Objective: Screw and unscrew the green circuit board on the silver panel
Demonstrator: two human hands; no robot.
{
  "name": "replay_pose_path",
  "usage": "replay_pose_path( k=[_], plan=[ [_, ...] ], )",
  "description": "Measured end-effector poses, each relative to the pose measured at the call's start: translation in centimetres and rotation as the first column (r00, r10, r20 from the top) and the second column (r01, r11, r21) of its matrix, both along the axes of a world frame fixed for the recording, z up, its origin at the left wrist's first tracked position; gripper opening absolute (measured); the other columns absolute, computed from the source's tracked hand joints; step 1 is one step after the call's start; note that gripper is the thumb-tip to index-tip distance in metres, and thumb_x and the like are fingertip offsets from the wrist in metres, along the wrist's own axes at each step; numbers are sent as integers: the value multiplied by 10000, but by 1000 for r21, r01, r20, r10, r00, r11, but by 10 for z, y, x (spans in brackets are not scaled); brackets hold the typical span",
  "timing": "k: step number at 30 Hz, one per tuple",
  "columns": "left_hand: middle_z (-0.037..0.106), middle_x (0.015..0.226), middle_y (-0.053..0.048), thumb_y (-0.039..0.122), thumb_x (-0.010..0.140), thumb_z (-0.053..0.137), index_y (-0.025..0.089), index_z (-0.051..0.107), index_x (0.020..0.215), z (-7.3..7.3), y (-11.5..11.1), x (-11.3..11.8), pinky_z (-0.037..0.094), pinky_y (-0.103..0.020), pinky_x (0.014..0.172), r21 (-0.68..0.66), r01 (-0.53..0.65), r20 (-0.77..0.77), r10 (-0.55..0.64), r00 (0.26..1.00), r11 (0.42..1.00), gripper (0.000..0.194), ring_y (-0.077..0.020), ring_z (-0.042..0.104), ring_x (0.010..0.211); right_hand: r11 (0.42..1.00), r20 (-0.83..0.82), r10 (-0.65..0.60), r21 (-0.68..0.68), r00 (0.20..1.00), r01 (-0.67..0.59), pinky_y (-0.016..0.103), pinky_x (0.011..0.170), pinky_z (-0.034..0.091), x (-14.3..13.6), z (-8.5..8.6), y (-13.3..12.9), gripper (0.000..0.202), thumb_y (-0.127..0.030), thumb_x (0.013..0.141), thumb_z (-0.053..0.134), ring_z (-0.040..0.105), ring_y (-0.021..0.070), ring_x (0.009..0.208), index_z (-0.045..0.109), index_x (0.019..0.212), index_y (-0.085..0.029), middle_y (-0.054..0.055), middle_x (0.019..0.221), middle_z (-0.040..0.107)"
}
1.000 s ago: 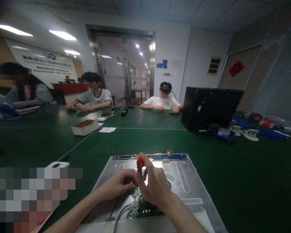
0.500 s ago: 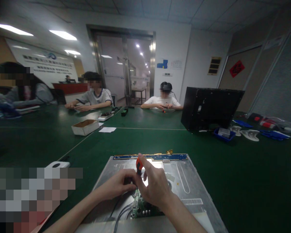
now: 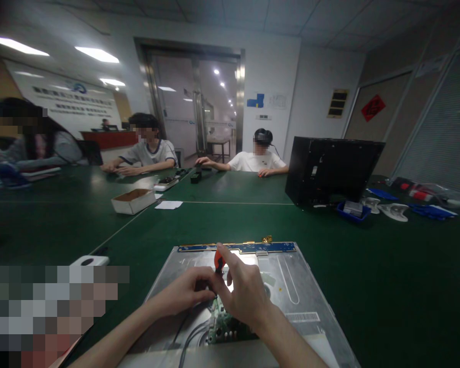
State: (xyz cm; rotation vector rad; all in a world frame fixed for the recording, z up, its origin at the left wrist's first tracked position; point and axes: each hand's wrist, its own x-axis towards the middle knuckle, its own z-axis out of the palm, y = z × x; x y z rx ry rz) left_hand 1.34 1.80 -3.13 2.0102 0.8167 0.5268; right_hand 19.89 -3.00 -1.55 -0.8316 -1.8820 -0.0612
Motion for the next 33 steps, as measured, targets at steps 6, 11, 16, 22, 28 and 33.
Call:
replay_pose_path(
  k=[6,11,16,22,28,33],
  plan=[
    [629,760,3,132,705,595,157,657,778,2,0,0,427,-250,660,-8,-4,-19,3,1000,1000,100,-154,552,709,1000,-14,4,-8,1000,-4,253,436,453,-1,0,-1,567,-203,937,427,566,124,484,228,1469,-214,17,792,670],
    [625,753,4,148,716,601,161,658,758,4,0,1,419,-248,653,5,2,-36,-1,999,1000,71,-155,546,705,1000,-57,10,-7,998,-10,218,383,404,-1,0,-1,566,-206,924,477,542,117,446,244,1440,-231,-13,725,642],
    [622,753,2,150,732,601,155,667,799,2,1,0,408,-247,641,33,6,-51,-4,999,999,95,-155,533,699,1000,-44,-2,25,999,3,215,384,392,0,1,0,535,-262,934,504,500,111,423,269,1414,-248,-48,664,599],
    [648,797,-9,147,744,603,154,674,827,4,-1,0,423,-257,674,24,4,-56,-3,998,1000,109,-164,555,735,1000,-18,-1,-3,1000,1,223,401,403,0,1,-1,555,-252,947,462,542,119,457,230,1450,-219,-20,694,627],
    [652,800,-14,133,745,596,147,662,808,3,0,0,428,-263,681,11,18,-54,-18,998,1000,93,-166,562,742,1000,-37,10,-20,999,-11,217,389,409,-2,3,-2,572,-211,933,454,541,116,444,220,1455,-215,-19,699,625],
    [655,787,-10,156,747,600,152,676,816,4,0,0,427,-260,672,19,12,-39,-11,999,1000,102,-164,559,729,1000,-47,11,18,999,-10,211,375,380,-1,1,1,566,-238,936,483,474,103,417,222,1437,-262,-57,681,568]
  ],
)
